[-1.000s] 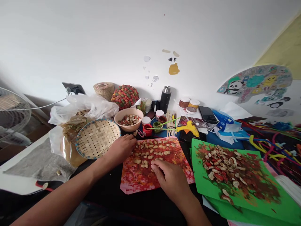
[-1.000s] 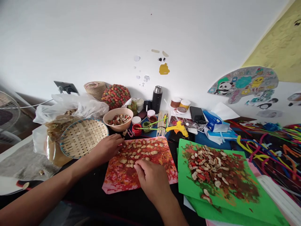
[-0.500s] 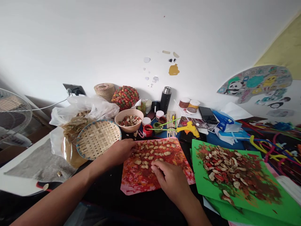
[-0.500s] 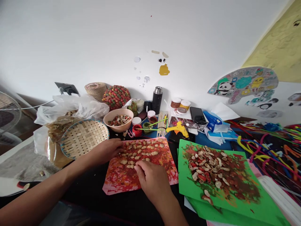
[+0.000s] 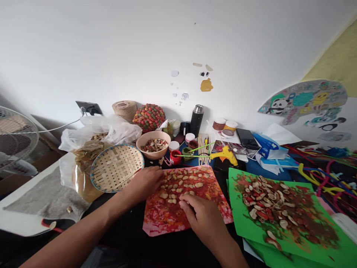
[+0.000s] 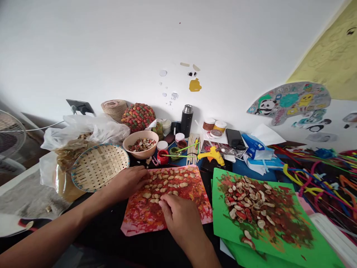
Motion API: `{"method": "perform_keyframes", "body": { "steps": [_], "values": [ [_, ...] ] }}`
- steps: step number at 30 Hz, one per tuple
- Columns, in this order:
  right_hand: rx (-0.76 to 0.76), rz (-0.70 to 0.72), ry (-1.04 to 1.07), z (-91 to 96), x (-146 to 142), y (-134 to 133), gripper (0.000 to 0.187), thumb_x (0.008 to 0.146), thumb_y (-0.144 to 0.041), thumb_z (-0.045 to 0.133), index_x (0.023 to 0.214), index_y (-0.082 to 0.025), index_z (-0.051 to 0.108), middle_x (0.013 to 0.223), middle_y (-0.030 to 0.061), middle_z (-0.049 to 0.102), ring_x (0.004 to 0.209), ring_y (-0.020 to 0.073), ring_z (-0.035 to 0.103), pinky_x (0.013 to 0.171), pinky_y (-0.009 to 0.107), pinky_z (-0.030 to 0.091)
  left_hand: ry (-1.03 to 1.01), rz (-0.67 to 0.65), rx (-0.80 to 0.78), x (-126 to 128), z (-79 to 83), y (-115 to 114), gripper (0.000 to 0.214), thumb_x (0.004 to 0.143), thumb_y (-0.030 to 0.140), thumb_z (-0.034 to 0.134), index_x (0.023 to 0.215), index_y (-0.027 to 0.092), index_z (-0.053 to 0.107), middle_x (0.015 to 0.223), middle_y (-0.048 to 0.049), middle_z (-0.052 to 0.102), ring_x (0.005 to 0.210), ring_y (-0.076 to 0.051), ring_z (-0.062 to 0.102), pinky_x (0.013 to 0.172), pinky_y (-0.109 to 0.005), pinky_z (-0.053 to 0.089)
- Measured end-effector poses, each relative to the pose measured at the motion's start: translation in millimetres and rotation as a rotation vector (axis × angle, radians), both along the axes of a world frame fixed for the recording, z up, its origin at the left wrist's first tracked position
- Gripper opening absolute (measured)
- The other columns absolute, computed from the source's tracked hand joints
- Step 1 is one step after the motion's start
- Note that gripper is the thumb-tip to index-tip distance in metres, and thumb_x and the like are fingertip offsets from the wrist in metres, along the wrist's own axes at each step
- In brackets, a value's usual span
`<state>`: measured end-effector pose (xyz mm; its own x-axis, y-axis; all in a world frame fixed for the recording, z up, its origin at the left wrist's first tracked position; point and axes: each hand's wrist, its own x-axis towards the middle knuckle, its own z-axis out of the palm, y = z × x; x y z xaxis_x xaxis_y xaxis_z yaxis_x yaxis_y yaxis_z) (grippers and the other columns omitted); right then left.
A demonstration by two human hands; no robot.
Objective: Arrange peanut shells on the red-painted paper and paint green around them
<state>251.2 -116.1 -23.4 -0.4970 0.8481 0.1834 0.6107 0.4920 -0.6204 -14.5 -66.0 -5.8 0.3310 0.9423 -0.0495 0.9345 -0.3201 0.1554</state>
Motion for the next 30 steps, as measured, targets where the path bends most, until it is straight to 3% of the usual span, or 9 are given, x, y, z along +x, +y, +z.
{"method": "perform_keyframes", "body": {
  "steps": [6,9,15,19,26,30],
  "values": [
    [0.021,-0.014,-0.015,0.4,0.8,-0.4,0.022,0.112,-0.027,0.06,0.114,-0.026,0.082,0.111,0.0054,0.089,0.099,0.0258,0.086,0.084,0.032,0.063,-0.029,0.03,-0.002,-15.4,9.4,-7.5,0.024,0.105,0.02,0.052,0.104,0.019,0.076,0.105,-0.0098,0.075,0.1,-0.026,0.074,0.092,-0.037,0.055],
    [0.024,-0.002,-0.006,-0.2,0.6,-0.8,0.023,0.112,-0.027,0.059,0.114,-0.025,0.082,0.111,0.0047,0.089,0.098,0.0256,0.086,0.085,0.033,0.064,-0.039,0.019,-0.034,-24.9,11.5,-13.9,0.021,0.103,0.02,0.057,0.108,0.022,0.077,0.107,-0.0074,0.075,0.099,-0.026,0.074,0.089,-0.037,0.056],
    [0.017,-0.008,-0.002,-1.4,0.3,0.7,0.024,0.112,-0.027,0.058,0.115,-0.026,0.082,0.113,0.0055,0.089,0.1,0.0257,0.086,0.085,0.033,0.064,-0.052,-0.059,-0.052,-23.0,1.1,-15.0,0.025,0.096,0.01,0.061,0.111,0.024,0.076,0.114,-0.0074,0.075,0.107,-0.024,0.074,0.096,-0.035,0.056],
    [-0.005,-0.006,-0.005,0.4,0.4,0.4,0.023,0.112,-0.027,0.059,0.115,-0.026,0.082,0.113,0.0049,0.089,0.1,0.0249,0.086,0.086,0.032,0.063,-0.066,-0.05,-0.074,-23.1,-1.8,-11.4,0.017,0.102,0.018,0.059,0.104,0.021,0.076,0.11,-0.0088,0.075,0.103,-0.024,0.074,0.093,-0.035,0.056],
    [0.005,0.001,-0.006,1.3,0.5,-0.7,0.022,0.112,-0.028,0.059,0.116,-0.026,0.081,0.113,0.0043,0.089,0.1,0.0253,0.086,0.085,0.032,0.063,-0.128,-0.081,-0.214,-25.1,8.4,-18.4,0.014,0.102,0.027,0.063,0.097,0.024,0.076,0.104,-0.0034,0.079,0.093,-0.021,0.074,0.082,-0.029,0.051],
    [0.012,-0.012,-0.013,1.2,0.5,0.4,0.022,0.112,-0.027,0.06,0.114,-0.026,0.082,0.111,0.0042,0.089,0.099,0.0249,0.086,0.083,0.031,0.062,-0.096,0.002,-0.196,-20.0,9.3,-19.0,0.011,0.099,0.027,0.065,0.099,0.025,0.076,0.103,-0.0034,0.08,0.095,-0.022,0.075,0.082,-0.03,0.051]
  ]
}}
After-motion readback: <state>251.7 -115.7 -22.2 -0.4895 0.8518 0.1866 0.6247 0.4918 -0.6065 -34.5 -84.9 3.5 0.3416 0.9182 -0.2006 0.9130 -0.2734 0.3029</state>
